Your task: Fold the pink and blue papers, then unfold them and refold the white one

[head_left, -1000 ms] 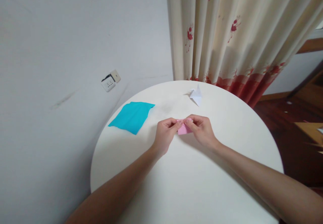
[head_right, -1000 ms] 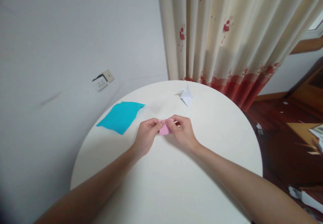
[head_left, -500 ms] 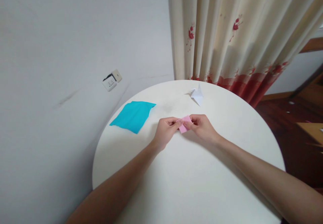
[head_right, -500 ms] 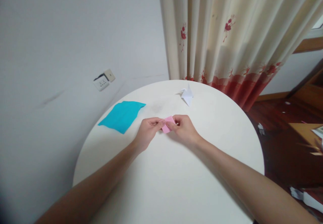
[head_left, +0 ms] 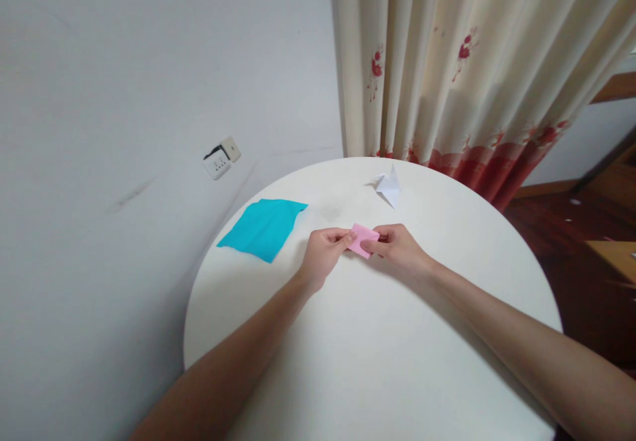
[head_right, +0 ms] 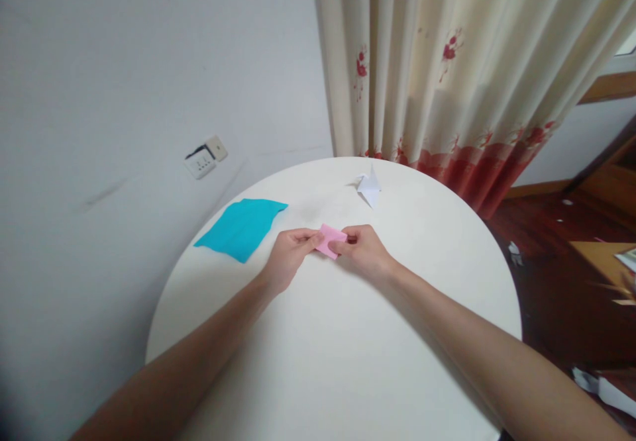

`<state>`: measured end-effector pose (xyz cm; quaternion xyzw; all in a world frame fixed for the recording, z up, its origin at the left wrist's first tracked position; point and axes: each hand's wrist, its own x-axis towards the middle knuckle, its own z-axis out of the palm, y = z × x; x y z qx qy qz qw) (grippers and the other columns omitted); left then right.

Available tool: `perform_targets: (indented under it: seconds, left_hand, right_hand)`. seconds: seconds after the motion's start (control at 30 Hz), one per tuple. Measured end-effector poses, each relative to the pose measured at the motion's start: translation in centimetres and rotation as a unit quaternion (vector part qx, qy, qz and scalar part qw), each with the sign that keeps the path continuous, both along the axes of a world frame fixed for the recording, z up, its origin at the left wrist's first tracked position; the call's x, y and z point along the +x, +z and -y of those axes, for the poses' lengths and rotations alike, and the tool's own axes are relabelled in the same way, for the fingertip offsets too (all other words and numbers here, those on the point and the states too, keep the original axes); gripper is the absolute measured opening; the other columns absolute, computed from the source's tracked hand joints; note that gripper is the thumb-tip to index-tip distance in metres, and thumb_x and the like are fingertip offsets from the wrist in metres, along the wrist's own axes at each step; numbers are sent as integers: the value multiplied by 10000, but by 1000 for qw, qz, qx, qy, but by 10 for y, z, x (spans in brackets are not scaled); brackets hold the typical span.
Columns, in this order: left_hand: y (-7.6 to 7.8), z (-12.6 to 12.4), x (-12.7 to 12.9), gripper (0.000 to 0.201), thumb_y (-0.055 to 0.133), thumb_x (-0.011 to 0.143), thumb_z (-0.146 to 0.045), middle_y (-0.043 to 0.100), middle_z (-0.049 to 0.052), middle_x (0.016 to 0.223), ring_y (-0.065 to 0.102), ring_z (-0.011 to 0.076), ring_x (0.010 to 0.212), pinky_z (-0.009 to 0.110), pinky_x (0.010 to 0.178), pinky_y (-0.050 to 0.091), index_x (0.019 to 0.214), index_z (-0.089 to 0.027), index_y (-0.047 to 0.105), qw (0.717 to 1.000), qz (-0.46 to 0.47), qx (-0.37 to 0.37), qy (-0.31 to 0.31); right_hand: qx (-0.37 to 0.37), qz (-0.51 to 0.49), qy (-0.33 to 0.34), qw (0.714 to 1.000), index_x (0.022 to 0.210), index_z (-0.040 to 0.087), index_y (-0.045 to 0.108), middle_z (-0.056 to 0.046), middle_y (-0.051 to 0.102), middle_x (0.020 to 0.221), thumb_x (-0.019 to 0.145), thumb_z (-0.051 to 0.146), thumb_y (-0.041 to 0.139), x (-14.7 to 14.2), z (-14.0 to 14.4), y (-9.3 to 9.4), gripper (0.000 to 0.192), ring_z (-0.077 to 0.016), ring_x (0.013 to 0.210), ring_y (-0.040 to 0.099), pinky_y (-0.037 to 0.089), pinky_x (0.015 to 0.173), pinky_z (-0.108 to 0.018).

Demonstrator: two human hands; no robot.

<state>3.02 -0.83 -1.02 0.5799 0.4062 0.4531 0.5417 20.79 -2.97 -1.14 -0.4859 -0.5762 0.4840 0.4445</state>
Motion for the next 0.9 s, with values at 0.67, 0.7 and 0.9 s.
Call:
perform_targets:
  seconds: [0.67,0.7,0.9]
  left_hand:
    - [-7,-2,1,359,691,797,-477,701,76,755,610,155,684,268,642,474,802,-121,737,995,-59,-32,-72]
    - [-7,-2,2,357,695,795,-477,703,78,761,613,158,689,272,644,474,801,-122,735,995,-51,-36,-74]
    - [-9,0,3,345,700,794,-463,695,76,731,604,154,659,276,623,459,765,-120,716,997,-44,-32,-60]
  right_hand:
    - [26,-26,-36,999,640,142,644,14,545,550,729,490,671,-1,-6,-4,361,-95,514,412,293,498,-247]
    - [23,-28,-34,999,627,144,635,16,538,544,722,490,674,-1,-6,-4,361,-94,511,406,288,497,-250]
    - [-9,-15,-11,1000,619,135,640,11,531,554,714,513,694,1,-6,-8,394,-97,527,393,270,516,-271]
